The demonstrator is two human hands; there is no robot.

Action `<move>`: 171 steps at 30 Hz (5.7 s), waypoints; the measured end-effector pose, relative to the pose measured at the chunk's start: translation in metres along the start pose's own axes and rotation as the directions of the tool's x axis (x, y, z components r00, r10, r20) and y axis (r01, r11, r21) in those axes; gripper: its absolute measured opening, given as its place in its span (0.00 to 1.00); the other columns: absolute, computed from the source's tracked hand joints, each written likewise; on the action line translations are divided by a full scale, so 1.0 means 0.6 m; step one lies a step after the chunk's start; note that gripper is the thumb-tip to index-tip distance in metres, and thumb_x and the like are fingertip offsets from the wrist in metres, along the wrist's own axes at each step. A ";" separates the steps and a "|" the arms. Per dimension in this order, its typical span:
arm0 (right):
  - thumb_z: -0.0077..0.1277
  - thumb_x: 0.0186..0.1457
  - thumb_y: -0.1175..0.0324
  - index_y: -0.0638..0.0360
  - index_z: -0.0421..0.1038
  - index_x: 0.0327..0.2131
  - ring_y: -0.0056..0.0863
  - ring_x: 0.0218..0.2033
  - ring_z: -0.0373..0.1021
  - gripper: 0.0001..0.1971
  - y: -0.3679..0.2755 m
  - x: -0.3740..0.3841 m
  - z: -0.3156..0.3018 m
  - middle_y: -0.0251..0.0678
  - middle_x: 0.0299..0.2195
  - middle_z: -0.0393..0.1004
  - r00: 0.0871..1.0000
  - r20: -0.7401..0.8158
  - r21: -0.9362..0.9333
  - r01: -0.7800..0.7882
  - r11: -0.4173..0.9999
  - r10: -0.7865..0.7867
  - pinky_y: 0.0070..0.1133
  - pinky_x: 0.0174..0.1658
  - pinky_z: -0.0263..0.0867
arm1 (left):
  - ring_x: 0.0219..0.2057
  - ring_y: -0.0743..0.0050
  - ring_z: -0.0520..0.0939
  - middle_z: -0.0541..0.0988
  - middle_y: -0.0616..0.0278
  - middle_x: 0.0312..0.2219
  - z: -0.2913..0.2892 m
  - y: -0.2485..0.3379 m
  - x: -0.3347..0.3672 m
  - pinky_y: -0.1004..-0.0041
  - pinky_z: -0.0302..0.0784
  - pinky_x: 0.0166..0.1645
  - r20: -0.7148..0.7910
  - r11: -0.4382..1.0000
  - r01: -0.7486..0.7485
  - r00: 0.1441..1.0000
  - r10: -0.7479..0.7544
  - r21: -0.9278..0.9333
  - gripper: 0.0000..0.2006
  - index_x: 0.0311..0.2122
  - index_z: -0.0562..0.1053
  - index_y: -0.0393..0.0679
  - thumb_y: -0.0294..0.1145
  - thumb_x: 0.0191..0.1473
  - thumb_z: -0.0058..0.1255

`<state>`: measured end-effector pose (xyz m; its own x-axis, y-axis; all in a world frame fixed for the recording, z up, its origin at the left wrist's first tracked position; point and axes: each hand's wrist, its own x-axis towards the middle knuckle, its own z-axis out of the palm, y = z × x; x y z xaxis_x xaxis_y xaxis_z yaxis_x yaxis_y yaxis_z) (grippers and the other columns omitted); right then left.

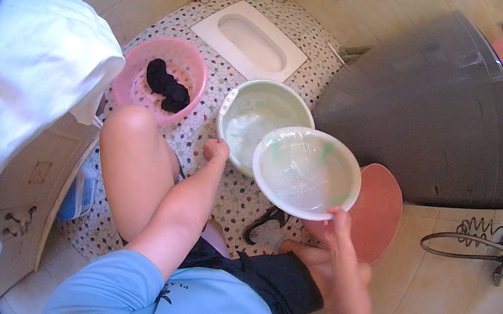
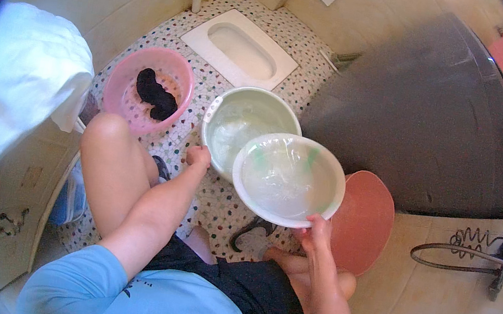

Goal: The person washes several items of clothing by hand in a basin of soapy water. They scrub, rinse, and wring out various garments, transferring them between basins and a laundry basket.

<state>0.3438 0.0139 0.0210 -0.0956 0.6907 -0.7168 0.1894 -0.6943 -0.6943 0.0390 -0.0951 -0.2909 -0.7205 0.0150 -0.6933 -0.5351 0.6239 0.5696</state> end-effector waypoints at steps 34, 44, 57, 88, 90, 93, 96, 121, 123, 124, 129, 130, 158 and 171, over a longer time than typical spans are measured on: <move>0.47 0.47 0.80 0.55 0.53 0.63 0.50 0.48 0.70 0.36 -0.158 -0.150 -0.296 0.56 0.58 0.59 0.078 0.413 -0.907 0.125 -0.402 -0.908 0.32 0.41 0.72 | 0.21 0.68 0.79 0.79 0.56 0.25 0.017 -0.040 0.054 0.72 0.74 0.19 0.076 0.914 -0.035 0.995 0.072 -0.405 0.14 0.38 0.75 0.38 0.39 0.52 0.55; 0.49 0.47 0.68 0.59 0.59 0.59 0.51 0.34 0.74 0.32 0.033 0.195 -0.434 0.63 0.41 0.71 0.461 -0.515 -0.856 -0.324 0.403 -0.722 0.37 0.37 0.70 | 0.15 0.70 0.74 0.76 0.55 0.25 0.003 -0.033 0.024 0.74 0.68 0.14 0.157 0.934 -0.124 0.970 0.185 -0.334 0.14 0.40 0.70 0.35 0.38 0.59 0.48; 0.43 0.47 0.74 0.64 0.56 0.44 0.40 0.23 0.64 0.18 0.083 0.347 -0.396 0.52 0.31 0.64 0.917 -0.369 0.324 -0.030 0.946 0.155 0.32 0.25 0.66 | 0.22 0.66 0.79 0.76 0.55 0.30 -0.015 -0.040 0.012 0.68 0.78 0.21 0.268 0.897 -0.240 0.897 0.351 -0.370 0.13 0.40 0.67 0.37 0.39 0.63 0.40; 0.48 0.46 0.73 0.59 0.64 0.36 0.18 0.15 0.64 0.11 -0.048 -0.027 -0.391 0.34 0.27 0.71 0.976 -0.128 0.428 0.213 0.878 -0.174 0.09 0.11 0.57 | 0.41 0.46 0.78 0.78 0.43 0.38 0.038 -0.058 0.083 0.56 0.70 0.47 -0.087 0.962 -0.270 0.960 0.265 -0.048 0.17 0.40 0.73 0.35 0.41 0.58 0.43; 0.46 0.48 0.73 0.60 0.64 0.33 0.19 0.12 0.62 0.07 -0.065 -0.061 -0.381 0.34 0.22 0.70 0.978 -0.123 0.428 0.204 0.881 -0.166 0.11 0.10 0.59 | 0.41 0.46 0.78 0.78 0.43 0.37 0.050 -0.056 0.040 0.56 0.70 0.47 -0.077 0.973 -0.229 0.971 0.225 -0.042 0.17 0.39 0.73 0.35 0.41 0.58 0.44; 0.44 0.49 0.72 0.63 0.66 0.31 0.20 0.10 0.63 0.06 -0.067 -0.059 -0.369 0.37 0.19 0.72 0.986 -0.059 0.477 0.164 0.863 -0.154 0.11 0.09 0.61 | 0.40 0.45 0.79 0.79 0.44 0.36 0.043 -0.031 0.006 0.56 0.71 0.46 -0.118 0.964 -0.264 0.958 0.261 -0.015 0.17 0.38 0.73 0.35 0.41 0.58 0.44; 0.43 0.49 0.72 0.65 0.65 0.34 0.21 0.11 0.64 0.09 -0.067 -0.060 -0.303 0.39 0.22 0.73 0.978 -0.075 0.425 0.207 0.881 -0.193 0.11 0.08 0.60 | 0.38 0.45 0.79 0.79 0.44 0.34 0.036 -0.014 -0.022 0.56 0.71 0.45 -0.130 0.964 -0.267 0.955 0.267 0.022 0.16 0.37 0.74 0.36 0.40 0.58 0.44; 0.43 0.49 0.75 0.71 0.65 0.48 0.34 0.25 0.74 0.21 -0.144 0.042 -0.037 0.46 0.32 0.77 0.448 0.262 -0.625 0.754 0.203 -0.855 0.25 0.29 0.70 | 0.34 0.43 0.78 0.78 0.45 0.30 -0.004 -0.001 -0.077 0.55 0.71 0.39 -0.145 0.937 -0.343 0.932 0.332 -0.062 0.13 0.35 0.70 0.38 0.39 0.58 0.45; 0.42 0.50 0.74 0.66 0.63 0.55 0.36 0.28 0.76 0.25 -0.157 0.014 0.002 0.49 0.32 0.78 0.449 0.260 -0.774 0.626 0.093 -0.855 0.26 0.34 0.70 | 0.34 0.43 0.78 0.78 0.46 0.30 -0.010 -0.003 -0.076 0.55 0.71 0.39 -0.145 0.942 -0.327 0.938 0.315 -0.071 0.12 0.35 0.70 0.38 0.39 0.58 0.45; 0.42 0.51 0.74 0.62 0.61 0.57 0.36 0.29 0.76 0.26 -0.163 -0.011 0.020 0.50 0.32 0.77 0.428 0.286 -0.791 0.610 0.040 -0.858 0.27 0.34 0.70 | 0.33 0.44 0.79 0.79 0.46 0.30 -0.011 0.000 -0.079 0.55 0.71 0.39 -0.138 0.945 -0.325 0.939 0.316 -0.049 0.12 0.35 0.70 0.39 0.39 0.58 0.45; 0.42 0.54 0.76 0.57 0.53 0.63 0.35 0.32 0.77 0.31 -0.183 -0.084 0.037 0.53 0.32 0.76 0.224 0.375 -0.774 0.609 -0.171 -0.899 0.27 0.34 0.70 | 0.36 0.45 0.78 0.79 0.46 0.34 -0.012 -0.007 -0.061 0.55 0.71 0.40 -0.127 0.946 -0.321 0.941 0.313 -0.051 0.12 0.37 0.71 0.39 0.39 0.58 0.45; 0.42 0.54 0.76 0.59 0.53 0.63 0.35 0.32 0.77 0.30 -0.182 -0.090 0.010 0.53 0.33 0.76 0.230 0.362 -0.783 0.601 -0.161 -0.903 0.27 0.34 0.70 | 0.37 0.46 0.78 0.79 0.46 0.34 -0.004 -0.011 -0.065 0.56 0.71 0.40 -0.138 0.937 -0.346 0.932 0.336 -0.055 0.12 0.38 0.71 0.39 0.38 0.58 0.45; 0.48 0.52 0.62 0.62 0.30 0.65 0.48 0.39 0.74 0.45 0.011 0.245 -0.372 0.57 0.36 0.75 0.673 -0.679 -0.655 -0.375 0.656 -0.293 0.35 0.43 0.70 | 0.26 0.67 0.74 0.77 0.50 0.24 0.021 -0.072 0.022 0.65 0.70 0.36 0.008 0.791 -0.600 0.796 0.605 -0.122 0.17 0.32 0.71 0.32 0.38 0.62 0.40; 0.43 0.50 0.70 0.61 0.61 0.35 0.32 0.25 0.62 0.09 0.153 0.488 -0.467 0.40 0.28 0.61 0.909 -0.347 0.611 0.031 0.791 0.232 0.30 0.26 0.68 | 0.25 0.65 0.76 0.78 0.55 0.23 0.022 -0.042 0.009 0.65 0.71 0.34 0.013 0.870 -0.464 0.881 0.472 -0.169 0.15 0.33 0.72 0.33 0.37 0.60 0.42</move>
<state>0.6069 0.2092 -0.2349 0.2961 0.5368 -0.7901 -0.4499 -0.6513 -0.6111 0.0543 -0.1006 -0.3148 -0.8821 0.3178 -0.3477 -0.2060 0.4035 0.8915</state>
